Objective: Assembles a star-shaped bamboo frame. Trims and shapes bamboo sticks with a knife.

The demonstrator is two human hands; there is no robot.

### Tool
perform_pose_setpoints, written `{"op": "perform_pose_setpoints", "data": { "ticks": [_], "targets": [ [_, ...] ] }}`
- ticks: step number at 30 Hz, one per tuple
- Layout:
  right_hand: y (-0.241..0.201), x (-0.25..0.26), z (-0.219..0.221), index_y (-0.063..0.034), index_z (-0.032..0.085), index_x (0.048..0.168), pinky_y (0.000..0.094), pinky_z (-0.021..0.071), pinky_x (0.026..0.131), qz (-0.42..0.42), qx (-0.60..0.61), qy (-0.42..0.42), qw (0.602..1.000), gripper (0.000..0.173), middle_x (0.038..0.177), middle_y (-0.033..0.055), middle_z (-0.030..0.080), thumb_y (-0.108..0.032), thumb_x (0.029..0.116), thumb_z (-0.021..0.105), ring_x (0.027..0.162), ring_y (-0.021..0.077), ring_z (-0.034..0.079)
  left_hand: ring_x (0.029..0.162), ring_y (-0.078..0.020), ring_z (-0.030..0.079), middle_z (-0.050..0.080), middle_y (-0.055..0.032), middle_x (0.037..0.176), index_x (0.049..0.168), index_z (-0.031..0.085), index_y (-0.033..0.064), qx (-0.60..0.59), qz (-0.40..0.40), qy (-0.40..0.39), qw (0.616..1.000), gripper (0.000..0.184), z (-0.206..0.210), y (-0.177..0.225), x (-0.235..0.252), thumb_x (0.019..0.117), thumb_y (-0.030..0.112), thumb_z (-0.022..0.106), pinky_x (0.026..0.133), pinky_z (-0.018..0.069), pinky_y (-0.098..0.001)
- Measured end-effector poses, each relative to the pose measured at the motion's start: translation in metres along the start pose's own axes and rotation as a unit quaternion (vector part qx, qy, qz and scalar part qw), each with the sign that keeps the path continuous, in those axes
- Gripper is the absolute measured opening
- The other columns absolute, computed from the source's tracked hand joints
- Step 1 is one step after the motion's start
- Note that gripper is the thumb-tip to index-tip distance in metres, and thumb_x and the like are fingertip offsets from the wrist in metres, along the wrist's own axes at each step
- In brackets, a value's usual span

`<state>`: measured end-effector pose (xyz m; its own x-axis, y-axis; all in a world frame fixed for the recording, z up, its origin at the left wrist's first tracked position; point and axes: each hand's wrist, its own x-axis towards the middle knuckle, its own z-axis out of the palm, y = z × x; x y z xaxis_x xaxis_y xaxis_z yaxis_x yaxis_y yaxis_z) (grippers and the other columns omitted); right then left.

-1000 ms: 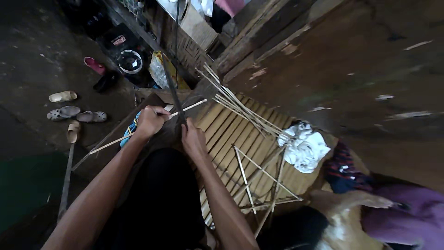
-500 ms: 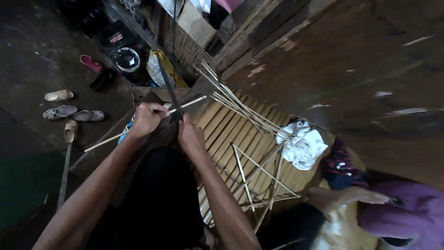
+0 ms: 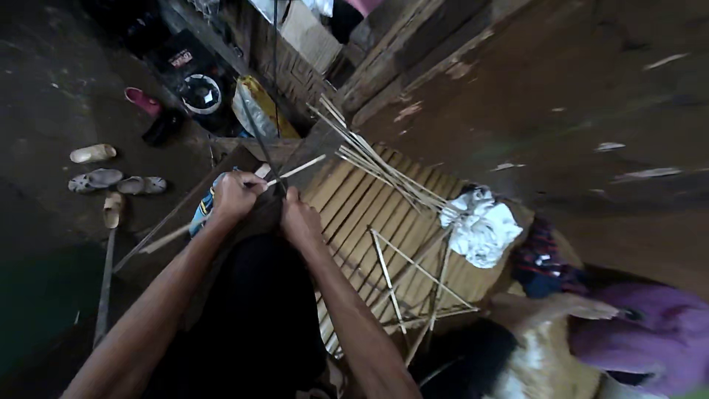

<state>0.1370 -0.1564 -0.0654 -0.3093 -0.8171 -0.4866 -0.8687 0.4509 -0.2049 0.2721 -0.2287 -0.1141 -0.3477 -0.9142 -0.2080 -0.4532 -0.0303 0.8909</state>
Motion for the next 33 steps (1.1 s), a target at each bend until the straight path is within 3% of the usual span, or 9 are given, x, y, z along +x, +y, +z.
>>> {"op": "perform_pose_setpoints", "data": {
  "ticks": [3,8,12,14,20,26,30,33],
  "targets": [
    [-0.002,0.010,-0.003,-0.0060,0.045,0.145,0.0575,0.0547,0.087,0.006,-0.013,-0.028,1.000,0.039,0.105,0.0244,0.071,-0.026,0.1127,0.038,0.102,0.0439,0.070,0.104,-0.0299,0.070,0.075,-0.0139,0.105,0.103,0.078,0.0053,0.012,-0.009,-0.007,1.000,0.014,0.003,-0.002,0.010,0.0979,0.015,0.069,0.095,0.0514,-0.0587],
    [0.000,-0.003,-0.011,-0.0051,0.050,0.139,0.0574,0.0563,0.079,0.003,0.004,0.023,1.000,0.036,0.093,0.0230,0.072,-0.027,0.1122,0.040,0.092,0.0444,0.072,0.099,-0.0250,0.069,0.073,-0.0112,0.106,0.102,0.078,0.0073,0.018,-0.007,-0.001,1.000,0.012,-0.003,0.021,0.000,0.0975,0.014,0.070,0.090,0.0536,-0.0506],
    [-0.001,0.000,-0.002,-0.0072,0.043,0.149,0.0573,0.0558,0.086,0.018,0.000,-0.038,0.999,0.041,0.107,0.0242,0.071,-0.026,0.1122,0.039,0.101,0.0431,0.070,0.107,-0.0347,0.069,0.074,-0.0153,0.109,0.104,0.079,0.0074,0.062,-0.029,0.003,0.998,0.015,0.006,0.011,-0.006,0.0982,0.016,0.068,0.096,0.0507,-0.0614],
    [-0.001,0.004,-0.005,-0.0073,0.046,0.146,0.0573,0.0551,0.087,0.014,-0.012,-0.034,0.999,0.040,0.108,0.0244,0.071,-0.026,0.1122,0.038,0.103,0.0434,0.070,0.109,-0.0363,0.069,0.075,-0.0157,0.111,0.105,0.079,0.0073,0.063,-0.034,-0.003,0.997,0.015,0.005,0.014,0.000,0.0990,0.016,0.068,0.097,0.0492,-0.0633],
    [-0.003,-0.012,-0.010,-0.0051,0.049,0.139,0.0572,0.0572,0.074,-0.004,0.006,0.033,0.999,0.035,0.091,0.0223,0.071,-0.026,0.1114,0.042,0.088,0.0438,0.072,0.098,-0.0246,0.068,0.073,-0.0105,0.103,0.100,0.078,0.0082,0.026,-0.008,0.019,0.999,0.011,-0.007,0.024,-0.006,0.0963,0.016,0.072,0.089,0.0530,-0.0505],
    [0.000,0.004,0.002,-0.0069,0.044,0.149,0.0588,0.0544,0.088,0.016,-0.001,-0.033,0.999,0.042,0.110,0.0259,0.070,-0.025,0.1121,0.039,0.104,0.0453,0.069,0.108,-0.0353,0.069,0.074,-0.0166,0.111,0.105,0.078,0.0058,0.060,-0.022,0.011,0.998,0.017,0.008,0.007,-0.004,0.0990,0.018,0.068,0.097,0.0500,-0.0615],
    [0.005,-0.007,0.009,-0.0072,0.049,0.144,0.0600,0.0558,0.079,0.004,0.036,0.009,0.999,0.040,0.099,0.0260,0.071,-0.030,0.1119,0.041,0.095,0.0467,0.070,0.109,-0.0325,0.068,0.074,-0.0140,0.109,0.104,0.079,0.0079,0.054,-0.033,0.006,0.998,0.015,0.006,0.008,-0.008,0.0985,0.019,0.069,0.097,0.0488,-0.0600],
    [0.011,-0.017,0.009,-0.0054,0.054,0.139,0.0591,0.0560,0.080,0.003,0.068,0.053,0.996,0.037,0.094,0.0245,0.072,-0.029,0.1117,0.043,0.092,0.0454,0.072,0.103,-0.0294,0.069,0.074,-0.0125,0.105,0.102,0.079,0.0092,0.045,-0.009,0.005,0.999,0.013,0.005,0.017,-0.011,0.0970,0.019,0.072,0.093,0.0512,-0.0557]
  ]
}}
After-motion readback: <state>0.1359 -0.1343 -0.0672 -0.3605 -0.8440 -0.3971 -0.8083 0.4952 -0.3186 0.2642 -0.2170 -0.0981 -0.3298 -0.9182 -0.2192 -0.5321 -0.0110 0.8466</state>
